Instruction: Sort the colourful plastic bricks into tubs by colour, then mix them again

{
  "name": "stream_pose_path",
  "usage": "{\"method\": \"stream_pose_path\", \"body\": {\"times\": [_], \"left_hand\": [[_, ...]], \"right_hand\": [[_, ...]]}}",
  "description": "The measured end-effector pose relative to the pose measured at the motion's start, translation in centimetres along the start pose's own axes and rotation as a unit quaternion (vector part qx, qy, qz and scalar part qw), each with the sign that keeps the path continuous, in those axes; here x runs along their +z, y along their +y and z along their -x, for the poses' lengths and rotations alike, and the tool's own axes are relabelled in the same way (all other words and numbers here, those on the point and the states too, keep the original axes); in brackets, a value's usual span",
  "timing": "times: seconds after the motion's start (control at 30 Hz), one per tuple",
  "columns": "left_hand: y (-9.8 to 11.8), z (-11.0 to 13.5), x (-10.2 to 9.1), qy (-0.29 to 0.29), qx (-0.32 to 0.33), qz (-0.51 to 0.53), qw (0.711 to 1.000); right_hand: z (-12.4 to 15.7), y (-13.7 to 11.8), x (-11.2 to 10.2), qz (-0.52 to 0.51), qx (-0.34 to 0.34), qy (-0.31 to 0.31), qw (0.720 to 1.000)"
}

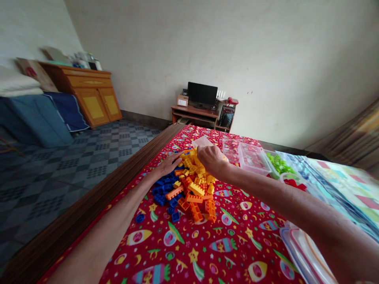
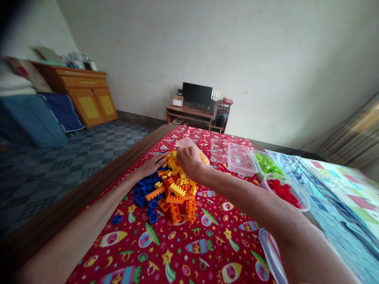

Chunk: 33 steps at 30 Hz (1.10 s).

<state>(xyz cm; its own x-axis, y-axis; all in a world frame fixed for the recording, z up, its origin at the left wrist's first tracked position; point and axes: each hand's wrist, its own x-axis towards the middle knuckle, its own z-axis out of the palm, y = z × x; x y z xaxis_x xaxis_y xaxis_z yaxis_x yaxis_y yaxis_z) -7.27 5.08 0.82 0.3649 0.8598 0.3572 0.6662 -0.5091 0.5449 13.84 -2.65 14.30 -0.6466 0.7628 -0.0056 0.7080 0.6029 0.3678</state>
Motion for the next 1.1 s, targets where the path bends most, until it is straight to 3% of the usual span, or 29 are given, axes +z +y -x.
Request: {"method": "stream_pose_path", "body": {"times": [0.27,0.47,0.83,1.1], "left_hand": [[-0.4,0.0,0.1,-0.004,-0.002,0.012,1.000],[-0.6,0.0,0.2,-0.007,-0.014,0.009,1.000],[-1.1,-0.2,0.3,-0.004,-0.011,0.006,1.000],[-1.3,-0.1,0.4,0.004,-0.005,0.019,1.000]], "right_hand": [[0.7,1.8,0.8,0.018,0.069,0.031,0.997],[1.8,2.4,-0.6,0.006,0.102,0.034,0.994],[1.6,3.0,-0.3,0.018,0.113,0.048,0.992],[3.4,3.5,-1.0,0.043,0.123,0.048,0.990]]}}
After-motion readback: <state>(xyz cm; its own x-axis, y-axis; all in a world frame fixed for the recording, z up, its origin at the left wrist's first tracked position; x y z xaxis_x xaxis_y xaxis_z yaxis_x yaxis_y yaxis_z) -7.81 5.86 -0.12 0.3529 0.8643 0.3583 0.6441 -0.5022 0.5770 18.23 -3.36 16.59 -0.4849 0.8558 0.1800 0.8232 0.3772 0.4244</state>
